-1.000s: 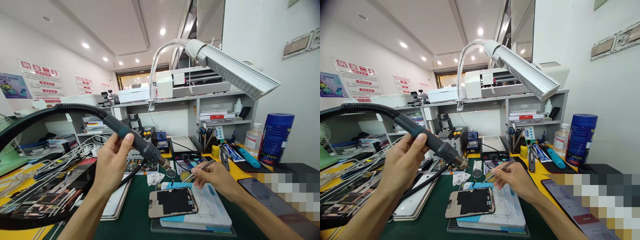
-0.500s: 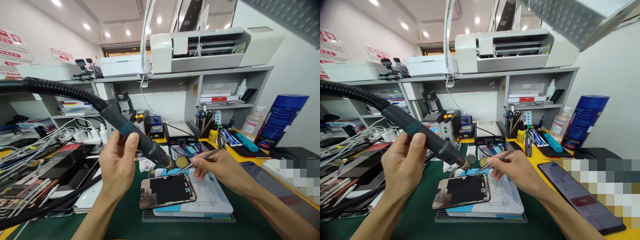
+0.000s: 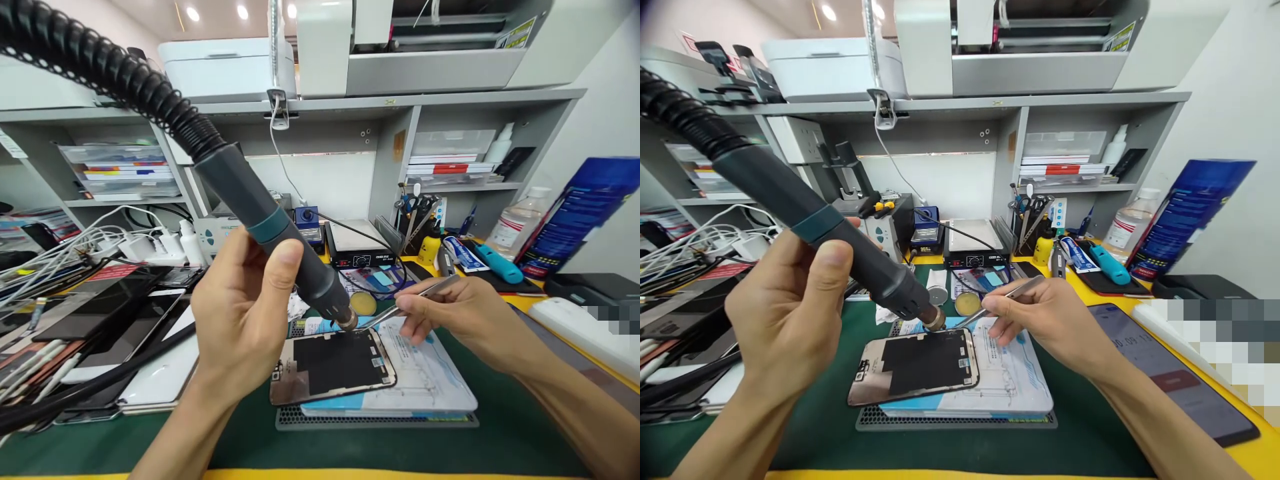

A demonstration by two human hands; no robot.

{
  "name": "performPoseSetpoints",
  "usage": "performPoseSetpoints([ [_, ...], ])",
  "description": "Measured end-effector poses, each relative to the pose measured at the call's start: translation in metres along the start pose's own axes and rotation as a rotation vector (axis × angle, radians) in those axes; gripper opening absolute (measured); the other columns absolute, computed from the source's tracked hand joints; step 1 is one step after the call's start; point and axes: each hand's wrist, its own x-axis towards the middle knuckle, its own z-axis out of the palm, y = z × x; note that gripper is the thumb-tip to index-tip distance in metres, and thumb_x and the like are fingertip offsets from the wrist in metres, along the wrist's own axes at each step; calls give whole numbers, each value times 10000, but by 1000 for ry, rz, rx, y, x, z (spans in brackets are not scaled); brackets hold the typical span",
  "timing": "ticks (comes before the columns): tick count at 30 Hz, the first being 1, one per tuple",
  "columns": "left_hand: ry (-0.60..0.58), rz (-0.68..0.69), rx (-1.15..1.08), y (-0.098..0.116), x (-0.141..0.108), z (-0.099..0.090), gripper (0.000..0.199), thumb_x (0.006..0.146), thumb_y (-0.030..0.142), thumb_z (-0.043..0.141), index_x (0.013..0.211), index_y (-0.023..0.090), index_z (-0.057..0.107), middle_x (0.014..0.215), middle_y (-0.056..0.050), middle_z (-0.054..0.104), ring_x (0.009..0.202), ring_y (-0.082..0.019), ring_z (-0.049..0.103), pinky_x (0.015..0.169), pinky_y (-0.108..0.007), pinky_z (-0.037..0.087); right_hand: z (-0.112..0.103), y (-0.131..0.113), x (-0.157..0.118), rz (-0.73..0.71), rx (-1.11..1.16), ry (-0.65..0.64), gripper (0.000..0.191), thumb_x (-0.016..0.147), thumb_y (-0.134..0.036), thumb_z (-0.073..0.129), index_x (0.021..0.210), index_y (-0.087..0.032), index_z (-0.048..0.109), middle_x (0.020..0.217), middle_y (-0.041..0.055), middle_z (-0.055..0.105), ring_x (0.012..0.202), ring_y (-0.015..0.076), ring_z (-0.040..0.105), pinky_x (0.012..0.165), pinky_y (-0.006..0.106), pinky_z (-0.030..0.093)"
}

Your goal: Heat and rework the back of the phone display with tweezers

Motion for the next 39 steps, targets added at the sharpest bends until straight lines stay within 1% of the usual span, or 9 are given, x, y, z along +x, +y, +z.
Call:
performPoseSetpoints([
  [3,-20,32,40,5,0,2,148,1045,349,602,1003,241,694,777,39,597,684,-114,570,612,-246,472,0,3,2,-8,-2,0,440,779,-604,860,659,-181,850,713,122,823,612,261,791,571,314,676],
  [6,-41,27,18,8,-1,2,126,1052,318,595,999,234,673,777,42,617,681,-104,586,613,-234,480,0,7,4,-15,2,21,454,777,-619,854,704,-170,857,705,122,820,577,258,776,554,330,670],
  [9,-72,24,-1,10,2,3,130,1059,316,582,1012,223,660,741,48,615,635,-96,583,565,-231,466,-2,9,6,-24,2,52,431,784,-599,859,673,-183,850,666,105,804,547,221,739,522,297,635],
  [11,-77,34,18,10,5,4,132,1060,309,582,1004,216,657,746,46,616,641,-94,581,573,-229,468,-4,10,6,-17,17,49,419,797,-585,857,656,-192,844,655,94,796,537,193,717,514,272,612],
  [17,-125,58,71,12,11,9,140,1064,331,581,1002,220,640,813,33,629,704,-97,586,614,-230,481,-13,9,7,49,133,-44,443,820,-590,841,784,-149,853,674,111,807,588,200,754,572,279,640],
  [22,-177,62,57,13,9,13,125,1064,339,577,1002,240,619,811,39,636,710,-107,611,635,-246,508,-15,8,6,83,193,-60,463,829,-578,842,875,-117,847,674,120,807,596,201,761,576,278,646],
  [28,-151,1,97,16,7,14,138,1035,420,597,1017,301,664,834,20,672,745,-180,665,673,-336,532,-15,9,6,119,225,-33,435,822,-554,858,766,-124,830,666,108,795,582,180,744,558,247,632],
  [34,-154,50,72,15,8,12,126,1055,358,579,994,261,633,802,30,664,693,-142,631,613,-289,522,-15,8,6,149,281,-52,424,844,-549,841,796,-128,824,709,101,795,629,185,751,594,259,639],
  [39,-141,66,93,15,7,7,109,1048,351,590,1005,263,639,834,21,662,721,-145,636,629,-281,542,-17,7,5,149,313,-87,369,820,-488,886,860,-125,837,758,101,810,662,180,760,615,248,643],
])
